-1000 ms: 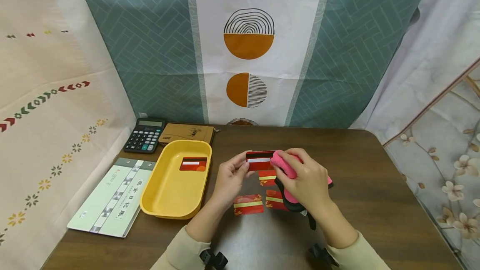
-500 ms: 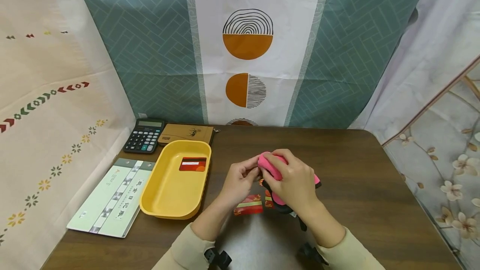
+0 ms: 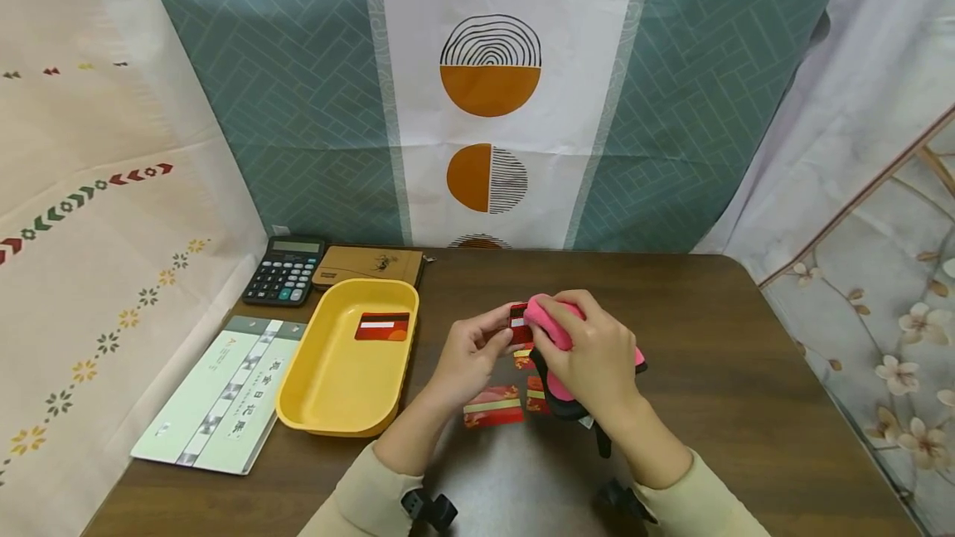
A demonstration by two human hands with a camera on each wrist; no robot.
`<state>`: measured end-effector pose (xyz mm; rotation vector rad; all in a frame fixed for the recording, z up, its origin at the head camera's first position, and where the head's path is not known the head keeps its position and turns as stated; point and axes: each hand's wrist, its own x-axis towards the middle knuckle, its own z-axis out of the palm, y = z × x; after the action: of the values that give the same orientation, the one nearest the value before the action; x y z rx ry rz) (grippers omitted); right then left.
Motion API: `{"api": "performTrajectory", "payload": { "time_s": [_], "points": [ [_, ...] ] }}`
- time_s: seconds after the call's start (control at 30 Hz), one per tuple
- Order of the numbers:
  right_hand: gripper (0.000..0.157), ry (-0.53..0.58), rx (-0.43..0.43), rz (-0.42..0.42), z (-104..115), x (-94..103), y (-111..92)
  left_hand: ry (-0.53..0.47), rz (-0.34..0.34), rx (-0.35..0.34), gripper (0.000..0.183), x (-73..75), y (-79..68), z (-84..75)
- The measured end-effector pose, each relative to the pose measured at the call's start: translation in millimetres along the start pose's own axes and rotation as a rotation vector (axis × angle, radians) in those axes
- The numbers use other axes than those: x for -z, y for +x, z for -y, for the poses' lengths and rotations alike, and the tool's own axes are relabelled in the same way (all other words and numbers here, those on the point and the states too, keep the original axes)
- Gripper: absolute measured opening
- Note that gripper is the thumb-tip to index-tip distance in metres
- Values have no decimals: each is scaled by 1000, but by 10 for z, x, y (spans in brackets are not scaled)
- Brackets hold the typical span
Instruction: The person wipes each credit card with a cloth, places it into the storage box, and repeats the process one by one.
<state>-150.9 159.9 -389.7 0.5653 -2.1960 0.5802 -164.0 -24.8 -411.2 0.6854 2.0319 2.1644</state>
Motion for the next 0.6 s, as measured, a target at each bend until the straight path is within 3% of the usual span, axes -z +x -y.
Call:
{"api": "performTrajectory", "payload": {
  "time_s": [0.3,0.6],
  "points": [
    [35,21,39,0,94,-27,0,10,30,-43,40,-11,21,30],
    [40,-58,113,112,90,-15,-130,-38,-51,-4,39,24,27,14]
  ]
}}
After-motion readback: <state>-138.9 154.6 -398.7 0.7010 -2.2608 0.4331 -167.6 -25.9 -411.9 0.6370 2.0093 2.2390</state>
